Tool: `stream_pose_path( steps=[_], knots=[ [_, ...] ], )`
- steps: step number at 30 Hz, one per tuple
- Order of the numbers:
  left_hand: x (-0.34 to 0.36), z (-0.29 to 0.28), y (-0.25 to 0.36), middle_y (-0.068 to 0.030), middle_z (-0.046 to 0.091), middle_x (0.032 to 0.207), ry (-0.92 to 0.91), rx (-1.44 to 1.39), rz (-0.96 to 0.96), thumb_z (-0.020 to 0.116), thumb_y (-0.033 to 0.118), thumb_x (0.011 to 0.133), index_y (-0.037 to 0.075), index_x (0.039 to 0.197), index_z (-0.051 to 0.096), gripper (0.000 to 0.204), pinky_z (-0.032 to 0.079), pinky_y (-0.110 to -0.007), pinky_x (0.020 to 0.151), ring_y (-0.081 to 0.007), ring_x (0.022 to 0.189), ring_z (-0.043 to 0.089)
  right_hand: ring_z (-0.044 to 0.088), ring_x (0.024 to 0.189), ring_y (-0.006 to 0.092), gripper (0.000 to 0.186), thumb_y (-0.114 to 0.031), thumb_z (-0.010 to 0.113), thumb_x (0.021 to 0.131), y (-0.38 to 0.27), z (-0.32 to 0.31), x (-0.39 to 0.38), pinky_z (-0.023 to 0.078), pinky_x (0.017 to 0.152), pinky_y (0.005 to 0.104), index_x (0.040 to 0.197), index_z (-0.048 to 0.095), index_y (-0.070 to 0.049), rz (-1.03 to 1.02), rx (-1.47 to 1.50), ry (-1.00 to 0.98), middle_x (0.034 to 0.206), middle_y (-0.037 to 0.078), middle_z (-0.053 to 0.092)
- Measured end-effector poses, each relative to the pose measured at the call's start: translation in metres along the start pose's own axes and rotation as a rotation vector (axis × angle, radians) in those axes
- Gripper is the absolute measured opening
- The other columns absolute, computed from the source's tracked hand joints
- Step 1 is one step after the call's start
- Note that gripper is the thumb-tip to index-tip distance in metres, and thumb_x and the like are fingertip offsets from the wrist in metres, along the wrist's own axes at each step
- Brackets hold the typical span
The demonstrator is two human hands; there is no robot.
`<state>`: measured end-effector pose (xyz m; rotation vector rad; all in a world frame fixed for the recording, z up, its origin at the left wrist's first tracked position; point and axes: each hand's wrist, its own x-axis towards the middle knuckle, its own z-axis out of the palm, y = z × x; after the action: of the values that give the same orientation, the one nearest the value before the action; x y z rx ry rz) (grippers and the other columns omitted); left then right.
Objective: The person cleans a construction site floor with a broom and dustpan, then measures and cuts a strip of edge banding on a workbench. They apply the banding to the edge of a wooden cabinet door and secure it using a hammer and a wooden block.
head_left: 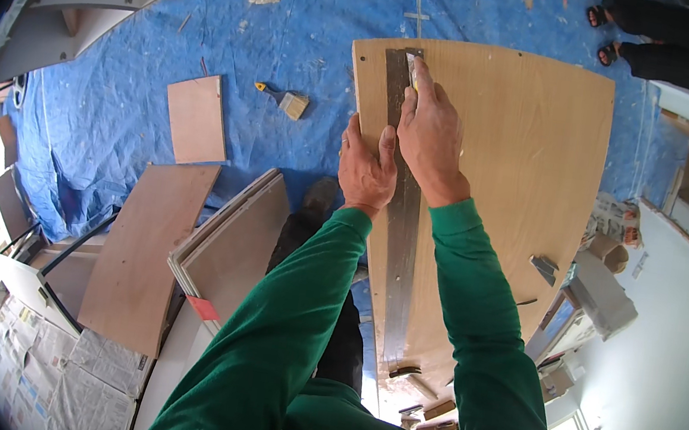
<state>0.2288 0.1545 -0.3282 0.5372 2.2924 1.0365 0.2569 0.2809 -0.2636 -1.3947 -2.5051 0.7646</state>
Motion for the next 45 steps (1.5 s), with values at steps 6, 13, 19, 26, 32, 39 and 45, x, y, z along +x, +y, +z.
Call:
stream_pose_path(
  steps=[6,13,19,26,32,39,45],
  knots=[
    [0.000,-0.001,0.000,-0.0340,0.060,0.142,0.010,0.006,0.003,0.057,0.057,0.109,-0.010,0.156,0.042,0.084,0.050,-0.053,0.107,-0.0507,0.128,0.061,0.071,0.078,0.0417,0.048,-0.016,0.058,0.108,0.007,0.008,0.007,0.056,0.066,0.0541,0.155,0.054,-0.007,-0.083,-0.012,0.052,0.095,0.019,0.068],
    [0.001,-0.001,0.000,-0.0349,0.060,0.141,0.016,-0.026,0.026,0.057,0.056,0.109,-0.011,0.155,0.043,0.083,0.050,-0.052,0.108,-0.0509,0.128,0.061,0.072,0.081,0.0416,0.050,-0.016,0.059,0.108,0.004,0.009,0.006,0.057,0.069,0.0542,0.157,0.053,-0.009,-0.040,-0.012,0.039,0.102,0.019,0.069],
    [0.000,0.001,-0.001,-0.0353,0.059,0.143,0.024,-0.015,0.031,0.057,0.057,0.109,-0.012,0.156,0.042,0.084,0.049,-0.052,0.109,-0.0514,0.130,0.060,0.072,0.083,0.0404,0.051,-0.015,0.060,0.107,0.003,0.006,0.008,0.057,0.070,0.0539,0.157,0.054,-0.009,-0.036,-0.006,0.030,0.098,0.019,0.069],
    [-0.001,-0.001,0.000,-0.0341,0.059,0.143,0.005,-0.016,0.017,0.054,0.054,0.112,-0.010,0.156,0.042,0.079,0.049,-0.053,0.109,-0.0511,0.130,0.059,0.073,0.084,0.0390,0.047,-0.014,0.062,0.105,-0.007,-0.002,0.006,0.057,0.071,0.0516,0.152,0.061,-0.008,0.009,-0.083,-0.001,0.095,0.018,0.071],
    [0.001,-0.002,-0.005,-0.0310,0.061,0.141,-0.020,-0.148,-0.025,0.042,0.043,0.117,-0.005,0.155,0.046,0.062,0.046,-0.053,0.110,-0.0501,0.130,0.058,0.072,0.084,0.0389,0.047,-0.013,0.063,0.105,-0.015,-0.009,-0.009,0.057,0.074,0.0517,0.151,0.063,-0.009,0.075,-0.135,-0.063,0.091,0.018,0.073],
    [0.001,-0.003,-0.006,-0.0292,0.064,0.140,-0.007,-0.220,-0.020,0.038,0.039,0.118,-0.005,0.153,0.049,0.058,0.045,-0.052,0.112,-0.0492,0.132,0.057,0.072,0.083,0.0380,0.048,-0.014,0.064,0.104,-0.012,-0.011,-0.034,0.056,0.072,0.0510,0.152,0.063,-0.009,0.078,-0.157,-0.088,0.091,0.017,0.073],
    [0.000,-0.006,-0.005,-0.0303,0.062,0.144,0.007,-0.254,-0.025,0.037,0.040,0.118,-0.006,0.151,0.052,0.059,0.045,-0.051,0.113,-0.0489,0.133,0.057,0.072,0.076,0.0352,0.047,-0.015,0.064,0.104,-0.007,-0.014,-0.081,0.055,0.066,0.0498,0.151,0.064,-0.011,0.055,-0.199,-0.066,0.088,0.014,0.071]
  ],
)
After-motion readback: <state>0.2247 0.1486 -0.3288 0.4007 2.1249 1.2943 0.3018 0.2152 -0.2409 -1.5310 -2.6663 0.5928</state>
